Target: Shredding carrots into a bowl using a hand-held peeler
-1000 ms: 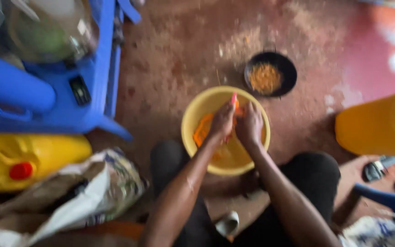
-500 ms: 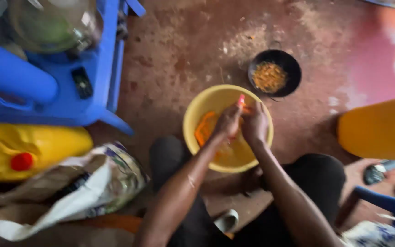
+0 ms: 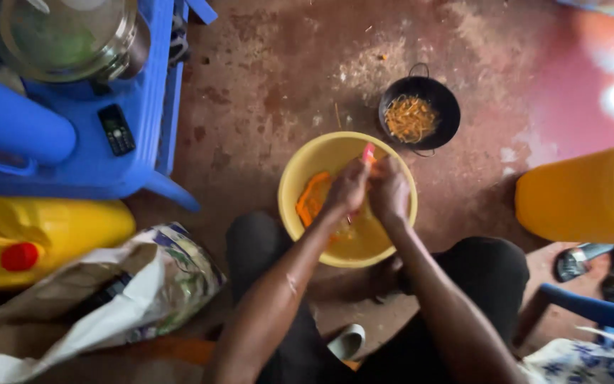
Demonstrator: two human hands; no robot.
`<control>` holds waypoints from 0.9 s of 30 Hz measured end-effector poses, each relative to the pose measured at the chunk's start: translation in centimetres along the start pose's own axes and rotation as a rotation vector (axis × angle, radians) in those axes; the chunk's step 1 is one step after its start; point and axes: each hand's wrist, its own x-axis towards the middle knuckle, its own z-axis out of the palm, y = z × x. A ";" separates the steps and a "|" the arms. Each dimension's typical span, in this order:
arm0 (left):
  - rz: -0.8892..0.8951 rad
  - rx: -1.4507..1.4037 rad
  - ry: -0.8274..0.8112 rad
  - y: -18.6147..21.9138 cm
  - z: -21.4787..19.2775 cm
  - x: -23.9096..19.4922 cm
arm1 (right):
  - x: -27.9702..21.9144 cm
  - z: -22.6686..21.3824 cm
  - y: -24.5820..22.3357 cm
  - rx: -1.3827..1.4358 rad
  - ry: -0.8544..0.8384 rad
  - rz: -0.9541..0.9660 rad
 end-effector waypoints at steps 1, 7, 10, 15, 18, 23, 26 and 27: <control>0.016 0.011 -0.002 1.9 -1.0 -0.7 | -0.5 -0.5 -2.5 0.010 0.016 -0.006; 0.011 -0.199 0.024 6.7 -2.0 -4.6 | -2.9 -0.8 -3.1 -0.084 -0.054 -0.027; -0.013 -0.108 -0.013 8.1 -2.8 -3.7 | -2.0 -1.2 -4.0 -0.118 0.020 -0.125; -0.262 0.000 -0.023 3.0 -1.6 -3.0 | -2.1 -0.1 -2.4 -0.165 -0.025 -0.107; -0.240 -0.021 -0.036 3.9 -1.5 -1.7 | -3.0 -0.4 -2.2 -0.206 -0.016 -0.132; -0.220 -0.018 -0.003 8.6 -2.6 -6.1 | -3.5 -1.3 -2.8 -0.140 -0.080 -0.206; -0.214 -0.006 -0.010 8.7 -2.8 -4.6 | -3.8 -2.5 -5.0 -0.128 -0.068 -0.191; -0.220 -0.057 0.004 8.8 -3.1 -4.5 | -5.0 -3.3 -6.6 -0.117 -0.105 -0.198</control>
